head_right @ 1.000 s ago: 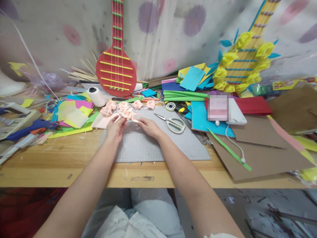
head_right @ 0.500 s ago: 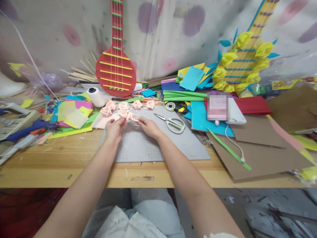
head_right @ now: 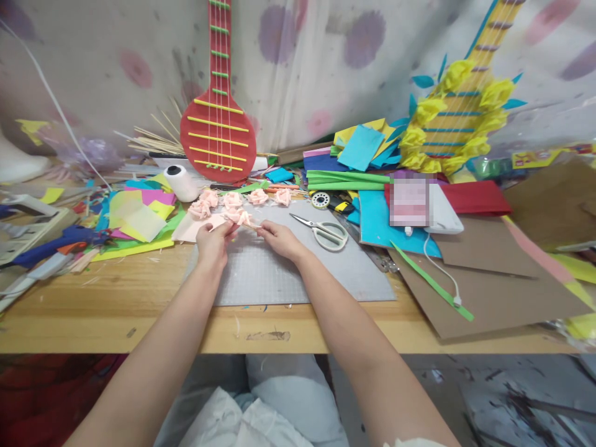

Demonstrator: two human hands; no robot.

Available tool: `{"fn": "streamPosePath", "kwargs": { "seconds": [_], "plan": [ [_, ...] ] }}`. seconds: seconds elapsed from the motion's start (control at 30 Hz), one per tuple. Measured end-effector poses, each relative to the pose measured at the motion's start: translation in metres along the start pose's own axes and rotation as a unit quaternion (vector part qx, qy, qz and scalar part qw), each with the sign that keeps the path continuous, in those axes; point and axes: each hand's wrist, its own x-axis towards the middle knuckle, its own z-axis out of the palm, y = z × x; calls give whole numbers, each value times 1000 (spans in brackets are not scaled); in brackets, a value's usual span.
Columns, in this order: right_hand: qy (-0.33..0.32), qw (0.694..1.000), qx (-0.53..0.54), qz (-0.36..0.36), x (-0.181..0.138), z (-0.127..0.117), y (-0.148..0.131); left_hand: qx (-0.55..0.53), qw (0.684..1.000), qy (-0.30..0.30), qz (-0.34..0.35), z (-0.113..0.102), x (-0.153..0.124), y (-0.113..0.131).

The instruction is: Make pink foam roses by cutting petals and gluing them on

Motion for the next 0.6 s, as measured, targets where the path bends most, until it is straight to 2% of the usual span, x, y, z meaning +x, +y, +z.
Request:
{"fn": "streamPosePath", "kwargs": {
  "seconds": [0.23, 0.37, 0.6],
  "plan": [
    [0, 1000, 6, 5, 1, 1, 1, -9, 1000, 3, -7, 0, 1, -2],
    [9, 1000, -26, 2, 0, 2, 0, -2, 1000, -12, -23, -1, 5, -3],
    [25, 997, -79, -1, -1, 7, 1, -9, 999, -37, -11, -2, 4, -4]
  ]
}}
